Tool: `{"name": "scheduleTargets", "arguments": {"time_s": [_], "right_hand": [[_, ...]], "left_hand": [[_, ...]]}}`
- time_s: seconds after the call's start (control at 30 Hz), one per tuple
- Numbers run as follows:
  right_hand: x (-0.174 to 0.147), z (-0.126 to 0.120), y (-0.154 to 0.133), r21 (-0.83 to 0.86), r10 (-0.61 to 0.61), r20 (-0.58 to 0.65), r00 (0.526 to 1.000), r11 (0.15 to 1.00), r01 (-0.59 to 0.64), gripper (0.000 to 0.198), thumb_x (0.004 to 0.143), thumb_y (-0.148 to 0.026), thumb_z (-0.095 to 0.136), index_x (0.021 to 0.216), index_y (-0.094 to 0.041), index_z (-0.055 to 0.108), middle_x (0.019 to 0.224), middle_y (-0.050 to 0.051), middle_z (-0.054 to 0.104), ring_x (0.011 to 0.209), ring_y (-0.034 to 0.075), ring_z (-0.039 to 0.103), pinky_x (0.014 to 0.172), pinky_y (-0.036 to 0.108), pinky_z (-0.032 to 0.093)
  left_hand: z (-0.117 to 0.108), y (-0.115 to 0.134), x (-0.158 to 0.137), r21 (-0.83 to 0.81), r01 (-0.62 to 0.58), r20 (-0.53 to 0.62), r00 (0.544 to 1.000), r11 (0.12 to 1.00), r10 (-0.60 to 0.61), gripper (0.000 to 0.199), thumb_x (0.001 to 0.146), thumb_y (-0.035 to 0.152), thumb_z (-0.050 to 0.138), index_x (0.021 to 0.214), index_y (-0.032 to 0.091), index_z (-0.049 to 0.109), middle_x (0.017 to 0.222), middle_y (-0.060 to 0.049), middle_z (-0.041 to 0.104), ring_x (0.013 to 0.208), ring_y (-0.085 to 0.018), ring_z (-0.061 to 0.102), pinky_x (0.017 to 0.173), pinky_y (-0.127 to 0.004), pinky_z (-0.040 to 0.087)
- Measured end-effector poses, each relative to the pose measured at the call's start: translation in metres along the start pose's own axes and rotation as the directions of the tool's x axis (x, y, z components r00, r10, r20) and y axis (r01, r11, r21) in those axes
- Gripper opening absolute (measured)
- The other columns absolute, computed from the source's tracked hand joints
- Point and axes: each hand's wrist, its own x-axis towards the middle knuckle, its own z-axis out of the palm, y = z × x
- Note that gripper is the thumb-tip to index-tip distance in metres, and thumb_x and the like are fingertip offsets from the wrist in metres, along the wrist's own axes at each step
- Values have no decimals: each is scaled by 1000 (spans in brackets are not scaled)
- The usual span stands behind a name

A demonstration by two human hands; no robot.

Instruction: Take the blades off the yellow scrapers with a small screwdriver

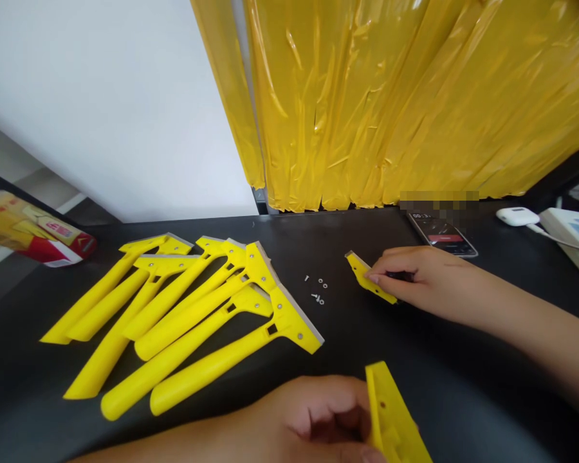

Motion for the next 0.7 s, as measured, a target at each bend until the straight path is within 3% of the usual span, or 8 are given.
{"name": "scheduleTargets", "arguments": {"time_s": [0.1, 0.2, 0.3, 0.43, 0.7], "right_hand": [[-1, 7, -6, -78, -69, -82, 994, 995, 63, 30, 107, -38, 56, 96, -25, 80, 87, 4, 75, 78, 21, 71, 71, 35, 52], [-5, 26, -22, -136, -149, -153, 977, 982, 129, 31, 110, -35, 51, 115, -23, 79, 102, 9, 80, 91, 25, 75, 82, 40, 55], [-10, 48, -38, -137, -236, -114, 965, 966, 220, 34, 109, -30, 52, 136, -23, 71, 112, 8, 81, 94, 24, 77, 83, 40, 58], [-12, 62, -44, -136, -289, -51, 956, 950, 280, 41, 108, -24, 51, 147, -22, 64, 101, 5, 79, 85, 23, 75, 74, 39, 56], [-11, 59, -42, -241, -352, -51, 935, 912, 330, 45, 103, -20, 55, 146, -22, 66, 85, 2, 70, 74, 21, 67, 65, 36, 47]], "left_hand": [[-2, -3, 0, 19, -15, -16, 1000, 1000, 15, 53, 85, 52, 91, 128, 23, 79, 126, -9, 79, 115, -22, 76, 109, -35, 53], [-3, -5, 1, 26, -7, -8, 1000, 1000, 7, 55, 84, 54, 91, 128, 24, 79, 126, -10, 79, 117, -23, 75, 111, -38, 53], [-3, -8, 3, 45, 16, 1, 1000, 999, -16, 58, 83, 56, 91, 129, 24, 78, 126, -9, 78, 117, -23, 75, 111, -38, 52], [-3, -8, 7, 51, -1, 31, 1000, 999, -1, 54, 86, 55, 89, 129, 26, 78, 121, -7, 77, 109, -19, 75, 110, -35, 52], [-3, -3, 9, 73, -31, 56, 998, 997, 27, 49, 86, 58, 87, 121, 25, 80, 112, -6, 77, 103, -21, 74, 113, -41, 52]]}}
